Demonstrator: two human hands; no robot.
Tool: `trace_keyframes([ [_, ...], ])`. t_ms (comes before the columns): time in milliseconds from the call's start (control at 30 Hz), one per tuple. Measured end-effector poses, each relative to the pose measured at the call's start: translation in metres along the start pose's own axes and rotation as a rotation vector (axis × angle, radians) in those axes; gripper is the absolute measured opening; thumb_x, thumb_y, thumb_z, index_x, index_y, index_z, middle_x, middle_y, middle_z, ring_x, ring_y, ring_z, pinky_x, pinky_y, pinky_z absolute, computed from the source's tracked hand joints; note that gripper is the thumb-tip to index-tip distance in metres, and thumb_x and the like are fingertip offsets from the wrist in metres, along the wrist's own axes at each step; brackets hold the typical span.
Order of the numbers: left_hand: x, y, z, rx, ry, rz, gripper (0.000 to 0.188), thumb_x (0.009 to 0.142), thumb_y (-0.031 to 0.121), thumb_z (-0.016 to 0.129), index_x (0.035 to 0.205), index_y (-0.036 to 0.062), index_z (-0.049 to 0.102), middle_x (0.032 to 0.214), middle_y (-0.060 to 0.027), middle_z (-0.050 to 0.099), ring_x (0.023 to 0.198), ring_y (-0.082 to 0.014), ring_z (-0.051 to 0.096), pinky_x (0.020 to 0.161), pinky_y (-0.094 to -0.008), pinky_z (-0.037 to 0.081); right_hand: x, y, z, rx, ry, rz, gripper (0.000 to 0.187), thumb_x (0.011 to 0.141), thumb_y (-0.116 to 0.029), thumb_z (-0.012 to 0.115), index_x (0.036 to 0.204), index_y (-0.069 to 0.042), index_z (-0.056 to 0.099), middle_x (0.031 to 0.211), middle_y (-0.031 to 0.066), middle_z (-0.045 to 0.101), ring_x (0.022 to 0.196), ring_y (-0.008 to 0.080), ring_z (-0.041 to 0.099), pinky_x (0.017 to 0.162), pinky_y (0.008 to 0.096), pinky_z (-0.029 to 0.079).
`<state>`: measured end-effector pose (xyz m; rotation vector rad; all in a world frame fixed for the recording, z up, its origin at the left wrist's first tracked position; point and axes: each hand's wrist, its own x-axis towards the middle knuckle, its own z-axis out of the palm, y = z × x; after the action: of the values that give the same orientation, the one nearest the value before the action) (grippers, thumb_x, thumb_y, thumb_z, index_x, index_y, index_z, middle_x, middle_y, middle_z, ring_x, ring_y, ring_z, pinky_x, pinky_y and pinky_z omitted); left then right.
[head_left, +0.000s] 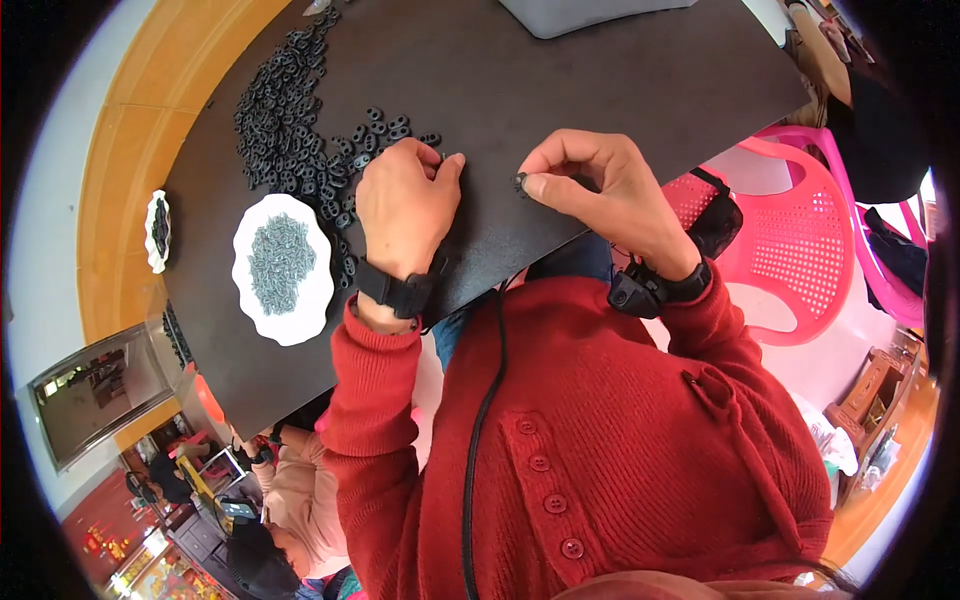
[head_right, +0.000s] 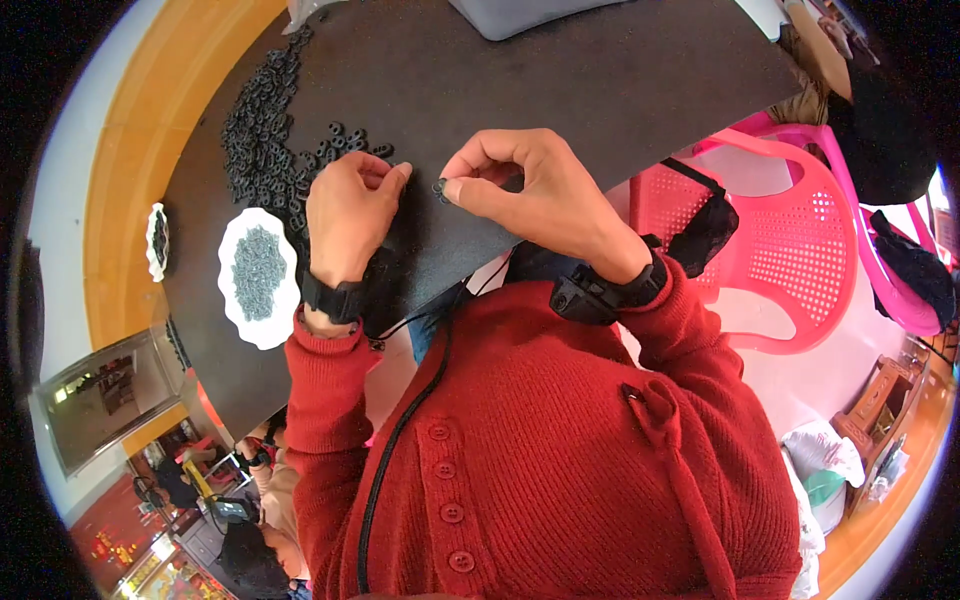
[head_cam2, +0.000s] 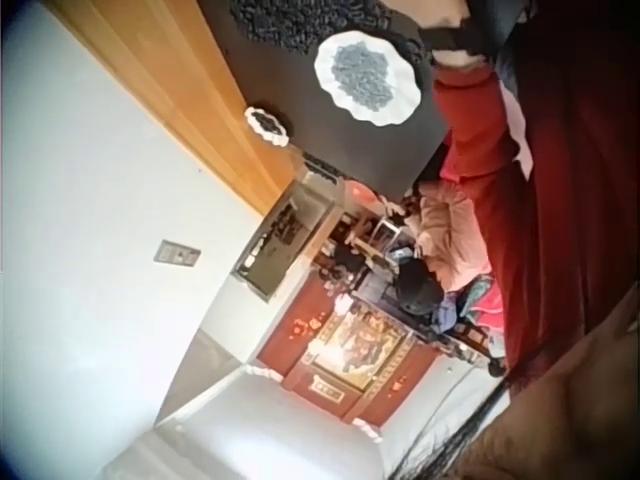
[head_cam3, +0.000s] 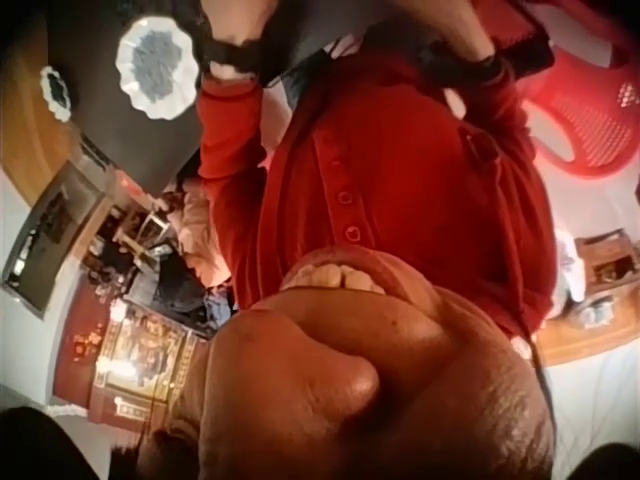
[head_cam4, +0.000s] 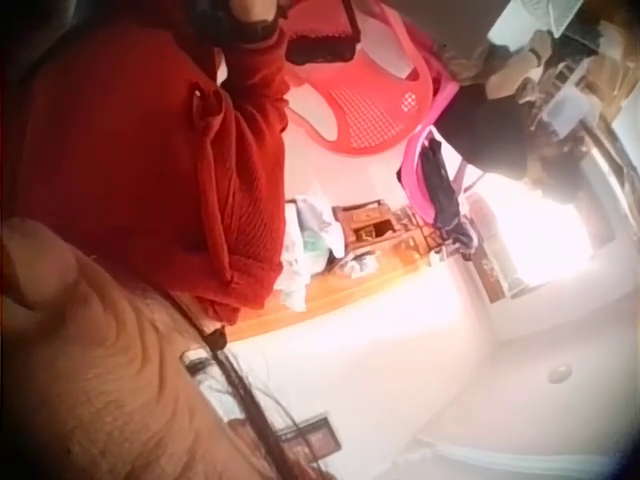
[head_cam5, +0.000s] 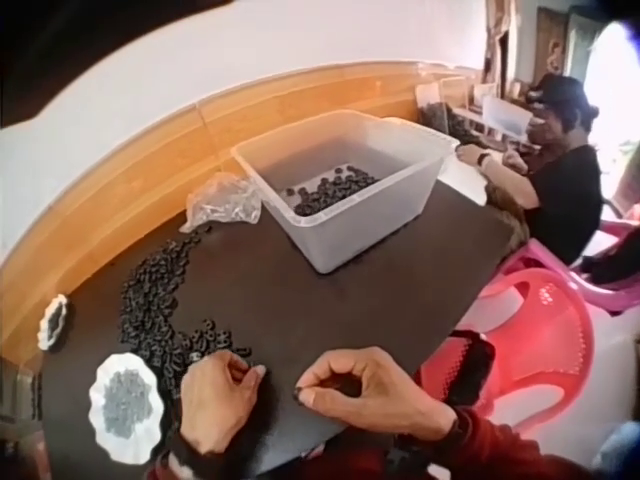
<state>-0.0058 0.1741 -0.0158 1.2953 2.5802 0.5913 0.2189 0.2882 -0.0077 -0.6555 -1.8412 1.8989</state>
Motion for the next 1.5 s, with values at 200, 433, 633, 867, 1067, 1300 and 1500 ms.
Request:
trace_keyframes([
  [200, 0.014, 0.017, 0.019, 0.137, 0.008, 0.022, 0.026, 0.095, 0.026, 0.083, 0.096, 0.0001, 0.08, 0.088, -0.0184, 0.081, 0.088, -0.0413, 0.08, 0.081, -0.0496, 0.062, -0.006, 0.01, -0.023, 0.007, 0.015, -0.024, 0.017, 0.102, -0.015, 0.079, 0.107, 0.001, 0.078, 0.095, -0.0025, 0.072, 0.09, 0.0049, 0.064, 0.085, 0.025, 0.053],
  [433, 0.013, 0.011, 0.022, 0.028, 0.129, 0.059, 0.019, 0.098, 0.017, 0.076, 0.096, -0.0021, 0.079, 0.087, -0.0227, 0.08, 0.088, -0.0438, 0.079, 0.081, -0.0501, 0.062, -0.006, 0.014, -0.029, -0.001, 0.044, -0.011, 0.015, 0.103, -0.013, 0.077, 0.107, 0.001, 0.077, 0.099, -0.0011, 0.074, 0.095, 0.0075, 0.068, 0.09, 0.027, 0.054],
  [633, 0.006, -0.028, 0.014, -0.389, 0.073, -0.067, 0.02, 0.099, 0.011, 0.077, 0.11, -0.005, 0.08, 0.084, -0.0156, 0.081, 0.077, -0.0244, 0.078, 0.076, -0.036, 0.061, -0.006, 0.02, -0.018, 0.057, 0.048, 0.017, 0.015, 0.105, -0.013, 0.073, 0.109, 0.001, 0.076, 0.103, 0.0016, 0.077, 0.101, 0.009, 0.071, 0.095, 0.0273, 0.056],
  [867, -0.057, -0.026, -0.029, -1.075, -0.044, -0.305, 0.022, 0.109, 0.01, 0.075, 0.123, -0.0049, 0.08, 0.104, -0.007, 0.081, 0.086, -0.0117, 0.073, 0.081, -0.0251, 0.06, 0.0, 0.018, 0.014, 0.091, 0.032, 0.013, 0.013, 0.105, -0.011, 0.074, 0.11, 0.001, 0.076, 0.103, 0.0014, 0.077, 0.098, 0.0089, 0.072, 0.092, 0.0267, 0.057],
  [1067, -0.108, -0.033, -0.048, -1.218, -0.002, -0.262, 0.028, 0.111, 0.012, 0.074, 0.135, -0.0034, 0.075, 0.106, -0.0066, 0.081, 0.091, -0.0102, 0.072, 0.082, -0.0252, 0.059, 0.003, -0.006, 0.062, -0.017, -0.062, -0.047, 0.015, 0.104, -0.013, 0.077, 0.107, 0.001, 0.077, 0.099, 0.001, 0.076, 0.093, 0.0058, 0.07, 0.083, 0.0245, 0.056],
  [1300, -0.133, -0.046, -0.056, -1.12, 0.011, -0.172, 0.035, 0.11, 0.015, 0.076, 0.141, -0.0014, 0.071, 0.106, -0.0029, 0.08, 0.093, -0.0084, 0.07, 0.082, -0.0245, 0.054, 0.003, -0.007, 0.108, 0.004, -0.119, -0.041, 0.014, 0.102, -0.011, 0.078, 0.105, 0.002, 0.077, 0.094, 0.0012, 0.077, 0.088, 0.0054, 0.069, 0.079, 0.025, 0.056],
  [1500, -0.139, -0.064, -0.056, -1.093, 0.008, -0.138, 0.036, 0.11, 0.017, 0.078, 0.141, 0.0002, 0.072, 0.104, -0.0007, 0.08, 0.093, -0.0073, 0.069, 0.082, -0.024, 0.054, 0.004, -0.002, 0.123, -0.067, -0.133, -0.062, 0.013, 0.102, -0.011, 0.078, 0.102, 0.002, 0.077, 0.092, 0.0014, 0.077, 0.086, 0.0056, 0.069, 0.078, 0.0254, 0.056],
])
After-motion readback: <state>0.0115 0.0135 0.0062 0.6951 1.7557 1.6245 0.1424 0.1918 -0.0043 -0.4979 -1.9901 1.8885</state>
